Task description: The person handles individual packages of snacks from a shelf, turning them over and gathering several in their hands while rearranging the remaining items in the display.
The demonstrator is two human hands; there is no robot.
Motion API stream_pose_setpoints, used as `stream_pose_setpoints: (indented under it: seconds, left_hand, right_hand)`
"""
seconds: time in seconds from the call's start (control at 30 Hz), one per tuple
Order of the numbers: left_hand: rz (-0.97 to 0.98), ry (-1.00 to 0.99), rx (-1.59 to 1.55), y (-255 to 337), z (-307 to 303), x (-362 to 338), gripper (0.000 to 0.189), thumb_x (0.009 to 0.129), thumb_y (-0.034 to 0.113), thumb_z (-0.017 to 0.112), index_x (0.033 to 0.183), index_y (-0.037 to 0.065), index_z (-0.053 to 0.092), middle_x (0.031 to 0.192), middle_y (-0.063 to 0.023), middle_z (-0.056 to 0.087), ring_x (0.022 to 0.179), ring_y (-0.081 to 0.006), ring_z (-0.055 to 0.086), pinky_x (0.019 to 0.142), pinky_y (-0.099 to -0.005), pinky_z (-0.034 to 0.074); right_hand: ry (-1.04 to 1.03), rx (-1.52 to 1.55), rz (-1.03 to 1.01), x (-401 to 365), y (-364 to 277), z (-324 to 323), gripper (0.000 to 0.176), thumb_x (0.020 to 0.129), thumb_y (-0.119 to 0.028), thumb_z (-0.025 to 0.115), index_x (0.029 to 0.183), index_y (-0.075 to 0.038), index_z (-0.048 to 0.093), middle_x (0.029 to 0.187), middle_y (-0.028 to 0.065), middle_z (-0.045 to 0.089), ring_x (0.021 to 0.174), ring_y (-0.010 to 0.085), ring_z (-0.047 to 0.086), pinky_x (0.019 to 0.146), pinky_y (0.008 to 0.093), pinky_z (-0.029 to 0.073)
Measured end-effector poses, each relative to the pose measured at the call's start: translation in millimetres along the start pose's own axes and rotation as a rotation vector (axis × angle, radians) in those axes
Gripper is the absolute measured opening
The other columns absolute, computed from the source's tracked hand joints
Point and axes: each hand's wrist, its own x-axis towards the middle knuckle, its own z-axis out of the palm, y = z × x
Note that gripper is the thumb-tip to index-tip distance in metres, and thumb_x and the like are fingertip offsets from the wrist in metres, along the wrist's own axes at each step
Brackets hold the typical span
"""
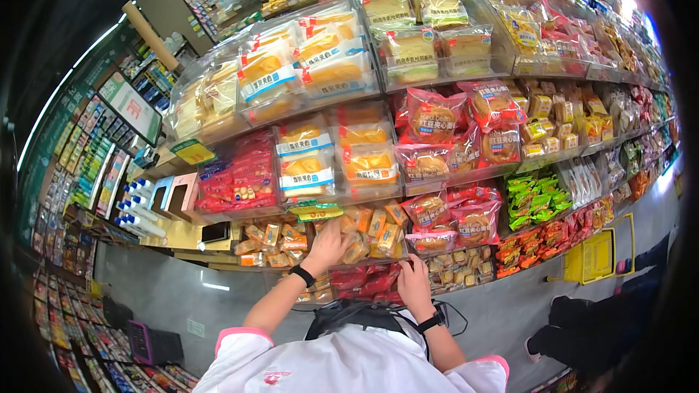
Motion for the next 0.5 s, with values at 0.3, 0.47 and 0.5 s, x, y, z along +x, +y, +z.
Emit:
stream_pose_setpoints:
  seconds: [0.3, 0.47, 0.5]
  left_hand:
    - [-0.086, 0.014, 0.21, -10, 3, 7, 0.039, 0.085, 0.026, 0.064, 0.115, 0.003, 0.053, 0.105, -0.0211, 0.057, 0.097, -0.0374, 0.055, 0.085, -0.0489, 0.042]
    - [-0.149, -0.042, -0.065, -3, 12, -4, 0.056, 0.083, 0.022, 0.064, 0.126, -0.005, 0.042, 0.116, -0.0284, 0.051, 0.109, -0.0444, 0.049, 0.095, -0.0507, 0.039]
    - [-0.155, -0.049, -0.19, -1, 6, -8, 0.063, 0.083, 0.021, 0.064, 0.131, -0.008, 0.037, 0.12, -0.0318, 0.048, 0.113, -0.0474, 0.046, 0.098, -0.0512, 0.038]
  right_hand:
    - [0.011, 0.024, -0.003, 2, 7, -2, 0.023, 0.084, -0.006, 0.057, 0.107, -0.003, 0.062, 0.122, 0.0185, 0.052, 0.109, 0.0392, 0.05, 0.095, 0.0459, 0.04]
    - [-0.062, -0.005, -0.016, 1, 7, 4, 0.021, 0.086, -0.006, 0.056, 0.106, -0.001, 0.061, 0.119, 0.0203, 0.053, 0.107, 0.0398, 0.051, 0.093, 0.0456, 0.043]
    - [-0.075, -0.003, -0.02, 1, 6, 6, 0.021, 0.086, -0.006, 0.056, 0.105, -0.001, 0.06, 0.119, 0.0202, 0.053, 0.107, 0.0398, 0.051, 0.093, 0.0457, 0.042]
